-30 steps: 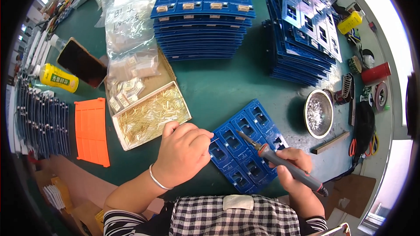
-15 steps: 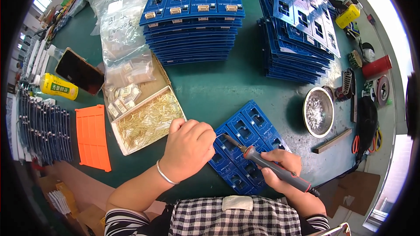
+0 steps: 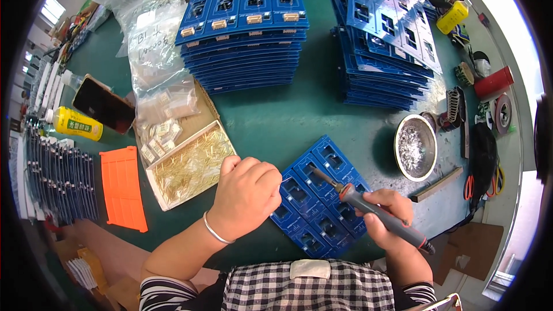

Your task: The person solders components onto a circuit board panel using a soldering iron and solder wire, inserts components into another board by hand, and solders them with the soldering iron.

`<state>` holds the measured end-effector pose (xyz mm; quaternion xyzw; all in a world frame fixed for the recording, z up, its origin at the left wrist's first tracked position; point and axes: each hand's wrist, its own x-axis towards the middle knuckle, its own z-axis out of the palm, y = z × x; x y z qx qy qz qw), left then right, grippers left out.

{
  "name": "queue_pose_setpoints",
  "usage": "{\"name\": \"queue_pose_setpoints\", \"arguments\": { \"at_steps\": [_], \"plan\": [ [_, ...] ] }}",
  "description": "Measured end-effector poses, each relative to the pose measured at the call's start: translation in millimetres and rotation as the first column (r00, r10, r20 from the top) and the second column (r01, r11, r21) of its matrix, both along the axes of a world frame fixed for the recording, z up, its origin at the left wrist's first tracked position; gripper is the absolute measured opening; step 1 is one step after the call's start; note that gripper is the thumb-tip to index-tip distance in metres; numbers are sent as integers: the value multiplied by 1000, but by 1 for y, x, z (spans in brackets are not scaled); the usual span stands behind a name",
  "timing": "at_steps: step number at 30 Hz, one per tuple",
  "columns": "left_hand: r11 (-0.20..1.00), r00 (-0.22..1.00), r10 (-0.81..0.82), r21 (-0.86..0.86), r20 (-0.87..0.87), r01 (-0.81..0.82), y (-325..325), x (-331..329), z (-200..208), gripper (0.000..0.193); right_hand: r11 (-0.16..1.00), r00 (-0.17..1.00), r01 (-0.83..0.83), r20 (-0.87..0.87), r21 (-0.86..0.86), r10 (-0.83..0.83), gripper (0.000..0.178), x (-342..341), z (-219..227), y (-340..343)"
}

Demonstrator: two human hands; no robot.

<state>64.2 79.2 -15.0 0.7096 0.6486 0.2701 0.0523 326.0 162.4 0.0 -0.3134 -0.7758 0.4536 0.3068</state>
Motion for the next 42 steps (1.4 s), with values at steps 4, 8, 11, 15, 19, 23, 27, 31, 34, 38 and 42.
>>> {"name": "queue_pose_setpoints", "arguments": {
  "at_steps": [4, 8, 11, 15, 19, 23, 27, 31, 34, 38, 42],
  "plan": [
    [999, 1000, -27, 40, 13, 27, 16, 6, 2, 15, 999, 1000, -30, 9, 23, 29, 28, 1, -2, 6],
    [999, 999, -26, 37, -32, 27, 23, 8, -5, 14, 996, 997, -73, 17, 45, 73, 28, -5, -1, 7],
    [999, 999, -19, 33, -26, 20, 27, 8, -5, 14, 998, 999, -40, -4, 48, 40, 29, -7, -5, 7],
    [1000, 999, -21, 23, -33, 21, 29, 9, -5, 14, 996, 998, -61, 19, 62, 60, 29, -8, -5, 10],
    [998, 996, -59, 3, -63, 59, 30, 9, -5, 14, 996, 998, -60, 8, 60, 59, 29, -9, -6, 9],
    [998, 996, -64, -8, -65, 64, 30, 10, -4, 14, 997, 998, -58, 14, 54, 58, 29, -9, -7, 9],
    [998, 997, -60, -21, -57, 59, 29, 8, -4, 13, 994, 997, -77, 32, 78, 75, 29, -5, -2, 11],
    [998, 999, -51, 33, -20, 51, 42, 5, 1, 13, 999, 1000, 24, 16, 24, -25, 28, 9, 0, 16],
    [996, 997, -67, 57, -25, 68, 53, 9, 4, 13, 996, 996, 89, 8, -16, -89, 29, 15, 3, 26],
    [995, 996, -78, 58, -53, 81, 67, 16, 2, 13, 992, 996, 93, 9, -80, -93, 28, 17, 1, 30],
    [996, 995, -77, 37, -60, 80, 72, 18, -2, 14, 991, 997, 75, -6, -113, -76, 29, 13, -3, 30]
  ]
}}
